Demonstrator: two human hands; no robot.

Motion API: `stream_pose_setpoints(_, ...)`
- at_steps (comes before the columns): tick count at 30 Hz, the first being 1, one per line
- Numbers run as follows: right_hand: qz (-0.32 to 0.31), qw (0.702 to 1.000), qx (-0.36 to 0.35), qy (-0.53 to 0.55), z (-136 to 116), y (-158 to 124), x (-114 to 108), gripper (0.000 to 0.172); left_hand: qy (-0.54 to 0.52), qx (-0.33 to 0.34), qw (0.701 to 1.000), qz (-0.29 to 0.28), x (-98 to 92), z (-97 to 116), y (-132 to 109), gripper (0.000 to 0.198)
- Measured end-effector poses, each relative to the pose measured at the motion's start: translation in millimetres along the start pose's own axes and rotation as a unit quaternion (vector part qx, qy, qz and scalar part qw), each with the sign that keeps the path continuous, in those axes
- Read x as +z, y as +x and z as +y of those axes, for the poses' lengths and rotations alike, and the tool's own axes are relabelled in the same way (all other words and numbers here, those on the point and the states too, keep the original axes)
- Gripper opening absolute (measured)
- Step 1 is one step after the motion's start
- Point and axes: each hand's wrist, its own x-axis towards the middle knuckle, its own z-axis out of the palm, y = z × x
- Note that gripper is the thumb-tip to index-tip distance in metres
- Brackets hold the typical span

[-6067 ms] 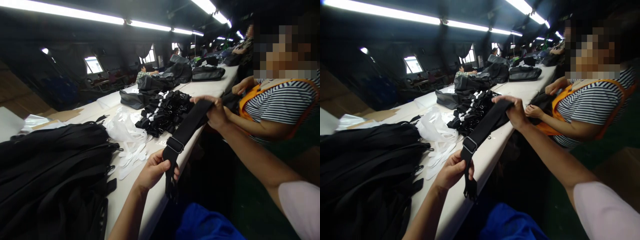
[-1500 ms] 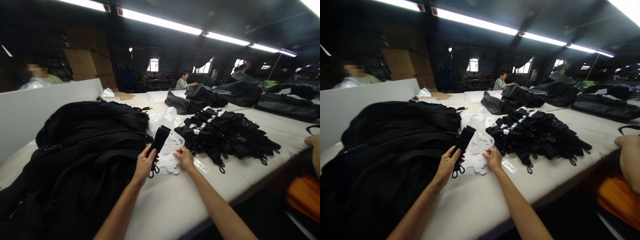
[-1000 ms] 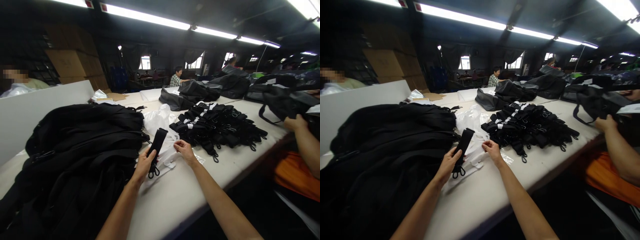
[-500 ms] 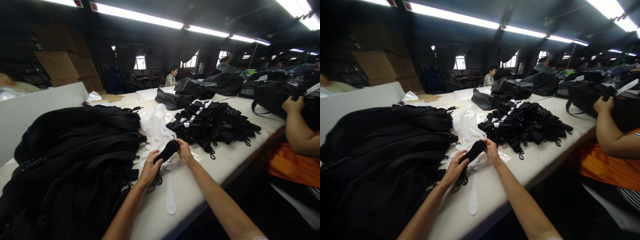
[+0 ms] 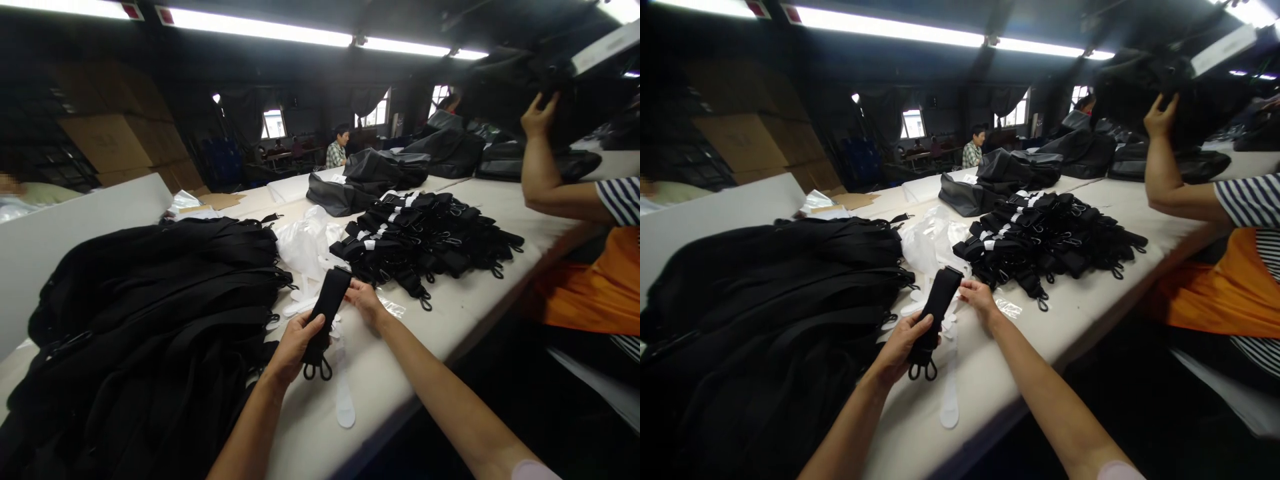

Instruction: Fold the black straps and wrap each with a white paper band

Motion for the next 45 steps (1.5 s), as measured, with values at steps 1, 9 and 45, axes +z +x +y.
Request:
stream_pose_setpoints(1,0.014,1.000,-0.010,-0.014,-0.7,1.0,-2.4,0.038,-0.026,0.006,1.000,0.002,-0.9,3.6,-1.5,0.041)
stream_pose_setpoints(9,-0.076,0.991,-0.079,-0.073,-32.9,-36.0,13.8,0.034,-0.143,0.058,0.984,0.089,-0.7,14.0,-2.0,0.045)
stream_pose_setpoints(45,-0.163,0.962,-0.086,-0.201,-25.6,-60.0,32.5,0.027,0.002,0.109,0.986,0.126,-4.1,-1.9,5.3,0.041)
